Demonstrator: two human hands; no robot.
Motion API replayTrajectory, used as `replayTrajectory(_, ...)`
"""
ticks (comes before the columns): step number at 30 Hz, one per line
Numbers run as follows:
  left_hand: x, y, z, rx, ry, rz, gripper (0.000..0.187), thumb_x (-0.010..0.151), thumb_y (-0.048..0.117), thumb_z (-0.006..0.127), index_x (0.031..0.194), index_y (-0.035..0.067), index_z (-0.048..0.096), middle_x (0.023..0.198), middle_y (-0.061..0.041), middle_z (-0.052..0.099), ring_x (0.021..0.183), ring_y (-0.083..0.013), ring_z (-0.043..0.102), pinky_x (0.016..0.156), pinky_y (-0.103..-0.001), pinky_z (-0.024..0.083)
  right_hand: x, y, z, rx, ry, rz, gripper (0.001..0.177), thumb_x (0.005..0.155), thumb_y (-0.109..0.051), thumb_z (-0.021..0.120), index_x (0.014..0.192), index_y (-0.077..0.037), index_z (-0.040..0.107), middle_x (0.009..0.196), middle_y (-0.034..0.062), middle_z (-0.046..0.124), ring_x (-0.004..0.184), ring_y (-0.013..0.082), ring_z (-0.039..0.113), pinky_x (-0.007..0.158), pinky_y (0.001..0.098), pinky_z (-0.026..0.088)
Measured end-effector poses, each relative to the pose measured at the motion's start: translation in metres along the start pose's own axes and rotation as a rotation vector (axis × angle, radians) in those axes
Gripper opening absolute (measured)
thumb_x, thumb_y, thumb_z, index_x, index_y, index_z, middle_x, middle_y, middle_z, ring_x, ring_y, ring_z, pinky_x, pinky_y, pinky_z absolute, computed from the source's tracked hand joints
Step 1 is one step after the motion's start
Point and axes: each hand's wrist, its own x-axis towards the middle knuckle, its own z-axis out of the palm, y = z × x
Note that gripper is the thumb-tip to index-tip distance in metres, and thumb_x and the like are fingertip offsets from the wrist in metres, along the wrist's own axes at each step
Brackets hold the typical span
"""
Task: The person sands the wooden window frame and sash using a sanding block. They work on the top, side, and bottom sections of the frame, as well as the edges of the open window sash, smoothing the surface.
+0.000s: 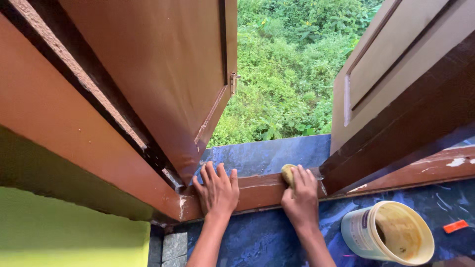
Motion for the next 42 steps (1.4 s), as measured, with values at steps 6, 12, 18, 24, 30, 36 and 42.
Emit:
replayTrajectory(6,-0.003,-0.002,0.0,-0.04,-0.024,0.058,0.049,0.098,0.046,0.047,0.121,0.004,0.059,0.132,-0.02,0.052,0.128,-0.0364,0.045,0.105,-0.064,0.03,-0.006,-0.038,0.012,0.055,-0.031,0.047,0.055,0.079,-0.006,0.066,0.132,0.007,0.057,0.143,0.0299,0.051,0.132,0.046,0.046,0.113,0.0493,0.035)
replayTrajectory(12,-0.007,-0.002,-0.001,-0.059,0.028,0.08,0.046,0.098,0.044,0.049,0.117,0.004,0.061,0.122,-0.016,0.059,0.12,-0.035,0.052,0.101,-0.057,0.038,-0.012,-0.066,-0.006,0.343,-0.298,-0.222,0.055,0.076,-0.001,0.067,0.13,0.004,0.06,0.144,0.0271,0.053,0.136,0.0442,0.047,0.114,0.0467,0.038)
replayTrajectory(18,-0.011,-0.002,-0.01,-0.087,-0.031,0.067,0.041,0.098,0.042,0.05,0.112,0.006,0.063,0.11,-0.015,0.062,0.105,-0.0352,0.057,0.092,-0.052,0.043,-0.002,-0.003,-0.028,0.081,-0.082,-0.053,0.057,0.073,0.001,0.06,0.129,0.003,0.059,0.142,0.0273,0.056,0.132,0.0446,0.051,0.113,0.0476,0.04)
replayTrajectory(24,-0.01,0.005,-0.01,-0.007,-0.01,0.006,0.041,0.098,0.042,0.05,0.109,0.005,0.065,0.107,-0.016,0.062,0.101,-0.0358,0.058,0.091,-0.05,0.046,-0.008,-0.019,-0.016,-0.039,-0.103,0.016,0.062,0.081,-0.012,0.067,0.135,0.011,0.049,0.147,0.0376,0.039,0.134,0.0515,0.039,0.114,0.0515,0.032)
replayTrajectory(30,-0.011,0.005,-0.008,-0.008,0.018,0.02,0.04,0.098,0.042,0.05,0.106,0.005,0.065,0.106,-0.017,0.061,0.101,-0.037,0.058,0.09,-0.051,0.047,-0.019,-0.05,-0.025,0.215,-0.34,-0.304,0.063,0.081,-0.012,0.067,0.136,0.01,0.048,0.147,0.0339,0.04,0.138,0.049,0.036,0.115,0.0505,0.03)
replayTrajectory(36,-0.005,0.007,-0.007,0.092,-0.111,-0.035,0.043,0.098,0.044,0.049,0.099,0.003,0.063,0.105,-0.018,0.06,0.102,-0.0349,0.057,0.093,-0.049,0.047,0.006,0.018,-0.043,0.007,-0.185,-0.118,0.062,0.07,-0.003,0.061,0.132,0.006,0.054,0.142,0.0246,0.052,0.133,0.0422,0.045,0.115,0.0488,0.033)
replayTrajectory(42,-0.007,0.012,-0.009,0.093,-0.075,-0.039,0.04,0.097,0.042,0.053,0.1,0.004,0.065,0.105,-0.016,0.06,0.103,-0.0344,0.057,0.094,-0.048,0.047,0.001,0.019,-0.022,-0.03,-0.102,-0.046,0.061,0.071,-0.001,0.06,0.13,0.011,0.055,0.14,0.0287,0.052,0.131,0.0443,0.046,0.114,0.0485,0.035)
